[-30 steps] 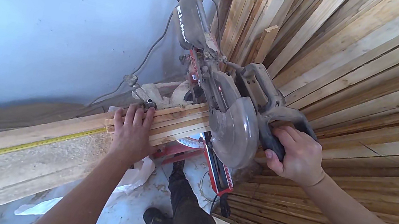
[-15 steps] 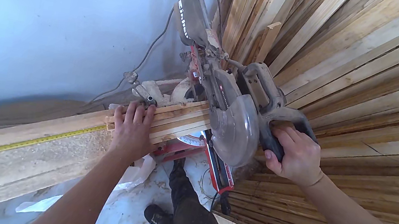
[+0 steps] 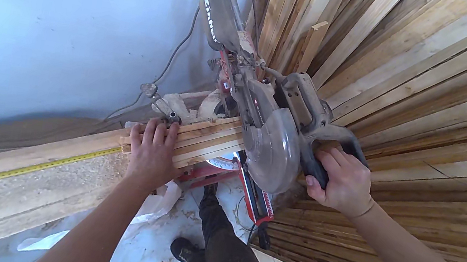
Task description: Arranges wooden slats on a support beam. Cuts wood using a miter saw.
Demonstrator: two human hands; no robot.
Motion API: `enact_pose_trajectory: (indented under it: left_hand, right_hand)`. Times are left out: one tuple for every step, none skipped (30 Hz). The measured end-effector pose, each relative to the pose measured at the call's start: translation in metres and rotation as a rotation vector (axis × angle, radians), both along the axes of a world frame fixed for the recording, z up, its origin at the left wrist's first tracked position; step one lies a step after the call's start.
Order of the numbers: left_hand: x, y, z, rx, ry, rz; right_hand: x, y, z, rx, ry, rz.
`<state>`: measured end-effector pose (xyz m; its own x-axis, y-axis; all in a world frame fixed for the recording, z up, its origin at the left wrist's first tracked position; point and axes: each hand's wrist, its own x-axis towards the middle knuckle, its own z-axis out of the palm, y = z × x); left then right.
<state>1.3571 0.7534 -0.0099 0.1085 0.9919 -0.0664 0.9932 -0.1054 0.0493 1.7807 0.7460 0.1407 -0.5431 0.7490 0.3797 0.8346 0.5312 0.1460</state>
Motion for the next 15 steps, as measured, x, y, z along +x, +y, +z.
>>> enact_pose_trajectory:
  left_hand:
    - [-0.0002, 0.0003, 0.0001, -0.003, 0.003, 0.0]
    - [-0.0004, 0.0004, 0.0, -0.005, 0.004, -0.002]
    - [-0.0006, 0.0004, -0.0001, -0.009, 0.002, -0.002]
    - [-0.0009, 0.0005, -0.0006, -0.009, 0.004, -0.004]
    - [-0.0012, 0.0004, -0.0011, -0.005, 0.005, -0.006]
    - [-0.0012, 0.0003, -0.0014, -0.005, 0.008, -0.005]
    - [-0.0009, 0.0003, -0.0011, -0.007, 0.009, -0.002]
    - [-0.0003, 0.0005, -0.0005, -0.006, 0.009, 0.001]
    - [0.0002, 0.0006, 0.0003, -0.009, 0.008, 0.003]
    - [0.0001, 0.0006, 0.0004, -0.011, 0.008, 0.003]
    - [-0.0003, 0.0008, -0.0002, -0.009, 0.01, 0.001]
    - [-0.0007, 0.0008, -0.001, -0.003, 0.008, -0.001]
    - [-0.001, 0.0006, -0.0015, 0.008, -0.001, -0.005]
    - [-0.0012, 0.0, -0.0013, 0.02, -0.015, -0.009]
    - [-0.0011, -0.0002, -0.0005, 0.027, -0.044, -0.008]
  right_hand:
    - [-0.0002, 0.0001, -0.0005, 0.002, 0.002, -0.002]
    - [-0.0003, 0.0001, -0.0011, 0.005, 0.004, -0.002]
    - [-0.0002, 0.0, -0.0019, 0.007, 0.007, -0.002]
    - [0.0, -0.0001, -0.0027, 0.007, 0.009, -0.003]
    - [0.0003, -0.0003, -0.0037, 0.004, 0.009, -0.003]
    - [0.0005, -0.0006, -0.0044, 0.002, 0.008, -0.004]
    - [0.0008, -0.001, -0.0051, 0.002, 0.006, -0.007]
    - [0.001, -0.0012, -0.006, 0.004, 0.006, -0.008]
    - [0.0013, -0.0012, -0.0069, 0.005, 0.009, -0.009]
    - [0.0013, -0.0013, -0.0073, 0.003, 0.012, -0.008]
    - [0.0014, -0.0012, -0.0076, 0.001, 0.013, -0.005]
    - [0.0015, -0.0009, -0.0081, 0.0, 0.011, -0.003]
    - [0.0017, -0.0009, -0.0088, 0.0, 0.011, -0.001]
    - [0.0017, -0.0011, -0.0096, -0.001, 0.013, 0.0]
    - [0.0016, -0.0015, -0.0099, -0.005, 0.013, 0.0]
